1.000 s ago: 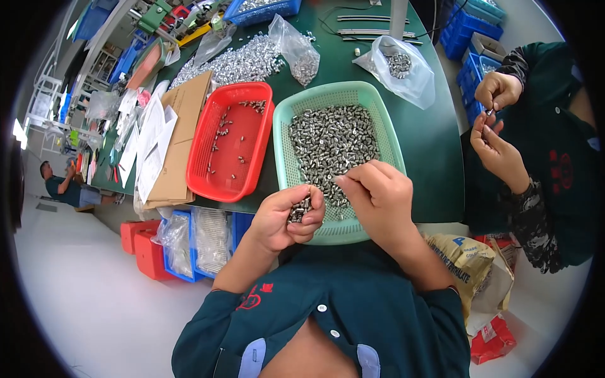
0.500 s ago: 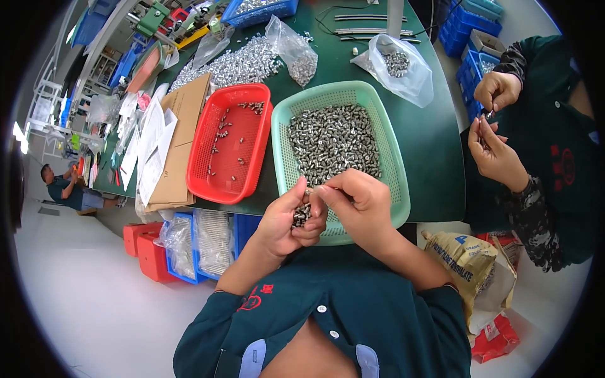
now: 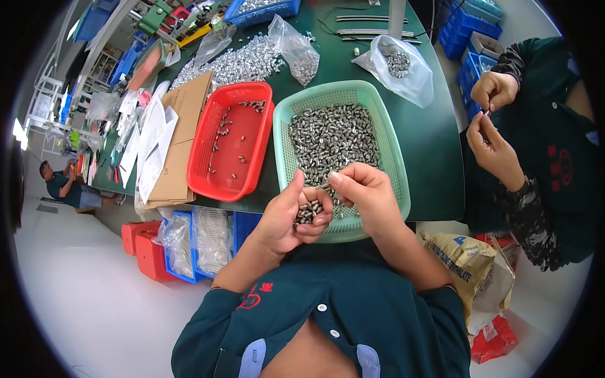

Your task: Sorting and inspecting small metal hardware components at a manufacturing workstation.

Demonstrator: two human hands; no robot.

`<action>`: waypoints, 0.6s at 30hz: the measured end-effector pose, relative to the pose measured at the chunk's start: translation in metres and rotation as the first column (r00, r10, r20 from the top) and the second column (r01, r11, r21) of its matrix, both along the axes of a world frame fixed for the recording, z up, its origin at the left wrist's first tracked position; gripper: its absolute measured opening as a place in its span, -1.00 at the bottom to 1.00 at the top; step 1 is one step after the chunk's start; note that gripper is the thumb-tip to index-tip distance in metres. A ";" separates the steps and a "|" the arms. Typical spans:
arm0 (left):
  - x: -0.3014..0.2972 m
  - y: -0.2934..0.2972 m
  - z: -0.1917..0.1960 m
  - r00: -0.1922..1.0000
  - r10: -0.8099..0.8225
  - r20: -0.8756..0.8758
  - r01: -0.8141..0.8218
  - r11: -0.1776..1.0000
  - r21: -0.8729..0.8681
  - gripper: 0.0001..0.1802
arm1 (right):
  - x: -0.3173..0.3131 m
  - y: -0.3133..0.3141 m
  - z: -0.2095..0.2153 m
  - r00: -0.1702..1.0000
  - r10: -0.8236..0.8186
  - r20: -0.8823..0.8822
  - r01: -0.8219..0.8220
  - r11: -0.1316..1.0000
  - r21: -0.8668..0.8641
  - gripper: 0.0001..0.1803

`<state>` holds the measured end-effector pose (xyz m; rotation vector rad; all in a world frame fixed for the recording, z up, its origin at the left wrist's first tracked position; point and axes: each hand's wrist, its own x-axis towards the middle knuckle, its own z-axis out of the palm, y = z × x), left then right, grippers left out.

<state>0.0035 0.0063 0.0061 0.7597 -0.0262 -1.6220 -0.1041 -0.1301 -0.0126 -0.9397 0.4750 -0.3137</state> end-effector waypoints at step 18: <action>0.005 -0.002 -0.017 0.979 0.169 -0.116 -0.184 0.974 -0.132 -0.78 | -0.009 0.001 0.009 0.994 -0.098 0.049 0.106 0.744 -0.660 -0.88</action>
